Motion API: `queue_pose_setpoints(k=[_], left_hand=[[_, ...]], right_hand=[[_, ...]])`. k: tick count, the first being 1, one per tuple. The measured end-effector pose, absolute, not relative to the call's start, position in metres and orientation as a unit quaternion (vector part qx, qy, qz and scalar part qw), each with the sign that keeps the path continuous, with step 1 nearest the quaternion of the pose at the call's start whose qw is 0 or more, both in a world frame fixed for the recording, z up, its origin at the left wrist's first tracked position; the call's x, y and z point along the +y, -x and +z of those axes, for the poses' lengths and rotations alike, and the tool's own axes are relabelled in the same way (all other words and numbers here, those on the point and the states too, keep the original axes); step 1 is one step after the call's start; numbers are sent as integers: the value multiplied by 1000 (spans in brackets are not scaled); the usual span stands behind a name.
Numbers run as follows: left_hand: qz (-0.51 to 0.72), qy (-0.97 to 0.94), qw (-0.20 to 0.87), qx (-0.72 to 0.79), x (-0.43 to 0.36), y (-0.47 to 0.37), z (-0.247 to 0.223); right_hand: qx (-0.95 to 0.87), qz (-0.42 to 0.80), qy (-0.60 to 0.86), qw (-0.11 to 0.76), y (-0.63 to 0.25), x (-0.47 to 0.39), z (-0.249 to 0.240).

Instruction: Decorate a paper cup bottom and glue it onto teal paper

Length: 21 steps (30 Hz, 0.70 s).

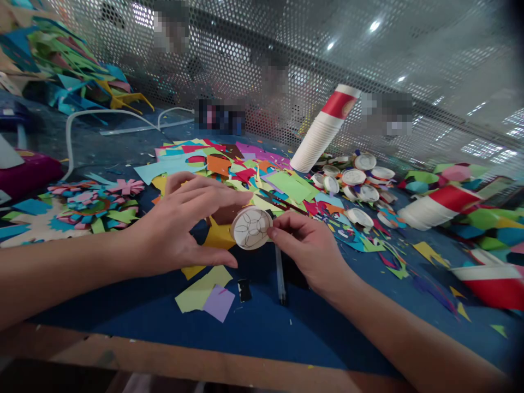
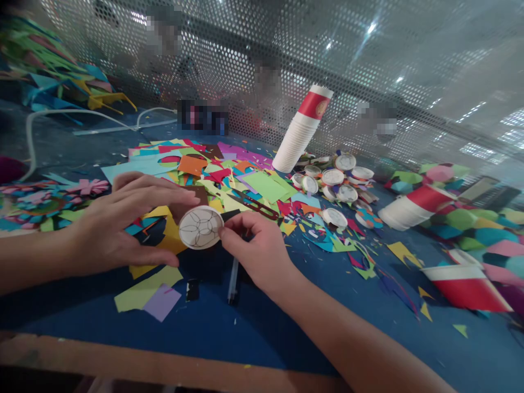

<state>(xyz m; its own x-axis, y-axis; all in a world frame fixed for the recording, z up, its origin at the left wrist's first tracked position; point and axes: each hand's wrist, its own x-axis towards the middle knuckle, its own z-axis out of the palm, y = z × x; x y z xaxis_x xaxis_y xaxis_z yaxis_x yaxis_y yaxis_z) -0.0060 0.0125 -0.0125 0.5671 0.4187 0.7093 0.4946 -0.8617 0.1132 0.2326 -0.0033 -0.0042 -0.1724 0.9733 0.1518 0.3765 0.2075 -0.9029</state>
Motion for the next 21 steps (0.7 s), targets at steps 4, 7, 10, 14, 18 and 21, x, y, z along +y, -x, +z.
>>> queue_pose_setpoints(k=[4, 7, 10, 14, 18, 21], left_hand=[[-379, 882, 45, -277, 11, 7, -13], [-364, 876, 9, -317, 13, 8, -15], [-364, 871, -34, -327, 17, 9, -18], [-351, 875, -78, -323, 17, 8, -18], [-335, 881, -98, -320, 16, 7, -15], [-337, 886, -92, -306, 15, 7, -15]], right_hand=[[-669, 403, 489, 389, -231, -4, -5], [-669, 446, 448, 392, -231, -7, -5], [-684, 464, 393, 402, -230, -11, -5], [-705, 461, 378, 385, -230, -16, -3], [-706, 457, 397, 369, -228, -19, 0], [-705, 447, 395, 382, -227, -19, 1]])
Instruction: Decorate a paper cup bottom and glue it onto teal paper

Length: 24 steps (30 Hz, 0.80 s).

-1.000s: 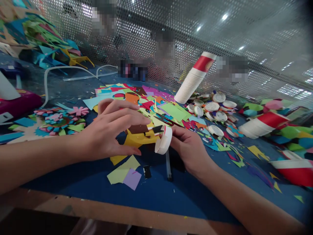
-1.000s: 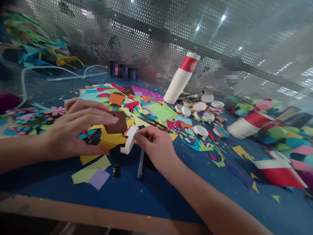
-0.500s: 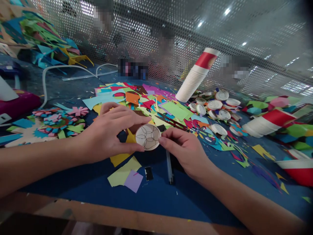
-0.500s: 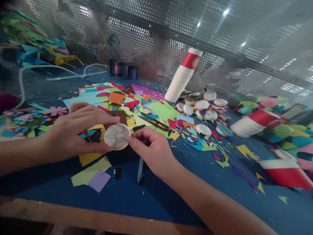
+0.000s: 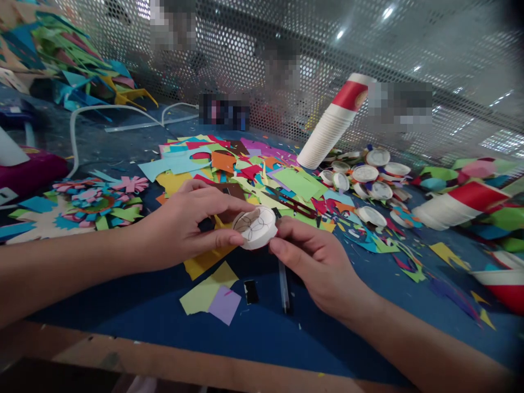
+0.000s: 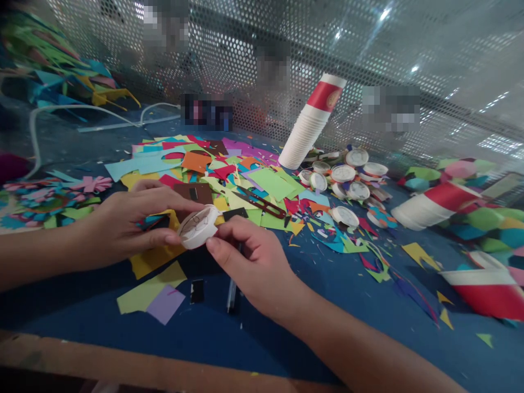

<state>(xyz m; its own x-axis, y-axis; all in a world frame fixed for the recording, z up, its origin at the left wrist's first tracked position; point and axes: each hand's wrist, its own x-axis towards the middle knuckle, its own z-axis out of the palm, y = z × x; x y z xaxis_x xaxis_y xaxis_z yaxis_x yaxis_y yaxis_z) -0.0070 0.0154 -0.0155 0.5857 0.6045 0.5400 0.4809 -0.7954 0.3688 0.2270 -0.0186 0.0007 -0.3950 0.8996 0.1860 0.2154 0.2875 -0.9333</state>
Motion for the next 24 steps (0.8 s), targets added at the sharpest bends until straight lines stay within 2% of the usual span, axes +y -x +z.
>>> queue_pose_setpoints(k=[7, 13, 24], left_hand=[[343, -887, 69, 300, 13, 4, -15], [360, -867, 79, 335, 5, 0, -16], [351, -881, 38, 314, 3, -2, -9]], right_hand=[[-751, 347, 415, 379, -225, -21, 2], [-817, 248, 344, 391, -221, -25, 3], [-755, 345, 379, 410, -218, -25, 1]])
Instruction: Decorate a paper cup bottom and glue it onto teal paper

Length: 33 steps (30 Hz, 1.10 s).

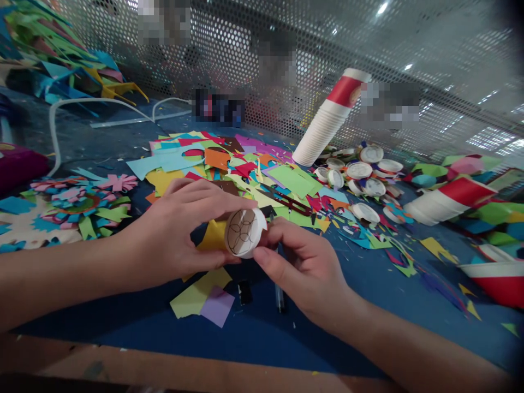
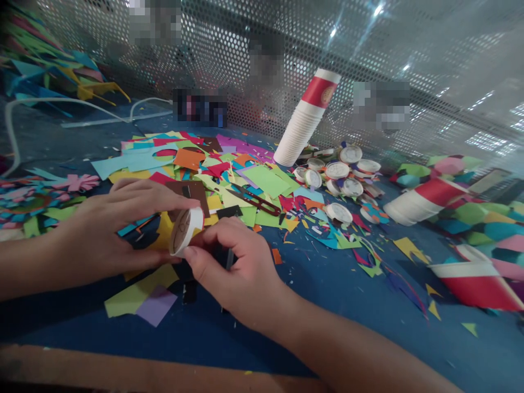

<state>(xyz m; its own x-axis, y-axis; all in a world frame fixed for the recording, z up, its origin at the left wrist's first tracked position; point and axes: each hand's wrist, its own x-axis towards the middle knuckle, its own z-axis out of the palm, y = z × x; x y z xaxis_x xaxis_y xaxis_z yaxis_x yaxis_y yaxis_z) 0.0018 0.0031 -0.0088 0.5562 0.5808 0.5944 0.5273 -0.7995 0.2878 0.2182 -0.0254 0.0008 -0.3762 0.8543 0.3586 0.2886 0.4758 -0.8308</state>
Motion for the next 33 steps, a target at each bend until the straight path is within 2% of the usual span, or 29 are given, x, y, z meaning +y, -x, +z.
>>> queue_pose_setpoints(k=[14, 26, 33], left_hand=[[338, -885, 3, 321, 3, -3, -13], [360, -889, 49, 279, 0, -1, -16], [359, -898, 9, 254, 3, -1, -16]], right_hand=[[-768, 328, 381, 397, -216, -26, 3], [-791, 296, 367, 390, -215, -27, -2], [-790, 285, 381, 387, -216, -25, -3]])
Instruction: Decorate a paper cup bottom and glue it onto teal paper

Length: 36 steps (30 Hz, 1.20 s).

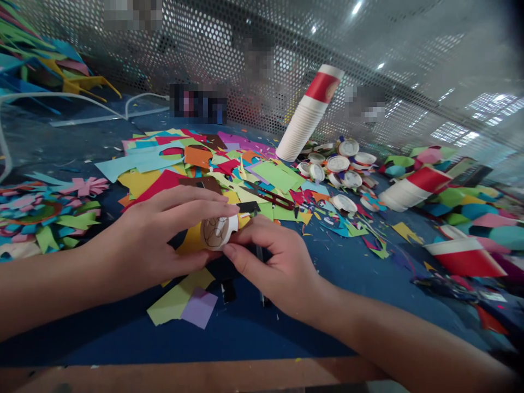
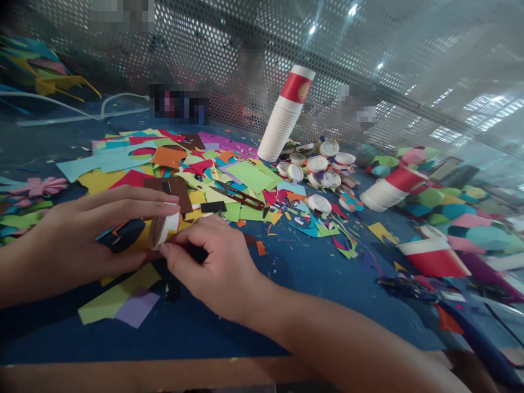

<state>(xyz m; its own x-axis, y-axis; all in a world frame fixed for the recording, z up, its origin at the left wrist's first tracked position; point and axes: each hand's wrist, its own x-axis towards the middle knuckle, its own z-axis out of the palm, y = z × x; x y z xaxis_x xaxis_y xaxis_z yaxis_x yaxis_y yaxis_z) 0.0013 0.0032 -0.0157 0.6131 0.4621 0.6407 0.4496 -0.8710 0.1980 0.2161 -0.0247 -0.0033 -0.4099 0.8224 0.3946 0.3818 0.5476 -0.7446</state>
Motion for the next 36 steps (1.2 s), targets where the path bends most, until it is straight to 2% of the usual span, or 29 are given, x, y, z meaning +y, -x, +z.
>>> queue_pose_setpoints(k=[10, 21, 28, 36], left_hand=[[362, -898, -49, 246, 6, -1, -16], [338, -901, -51, 266, 3, -4, -12], [369, -894, -73, 246, 4, -4, -17], [370, -894, -77, 240, 4, -4, -19]], right_hand=[[-808, 255, 369, 382, -215, -24, -5], [-800, 268, 361, 397, -214, -22, -6], [-777, 309, 385, 391, -214, -21, -4], [-788, 290, 394, 373, -214, -23, -1]])
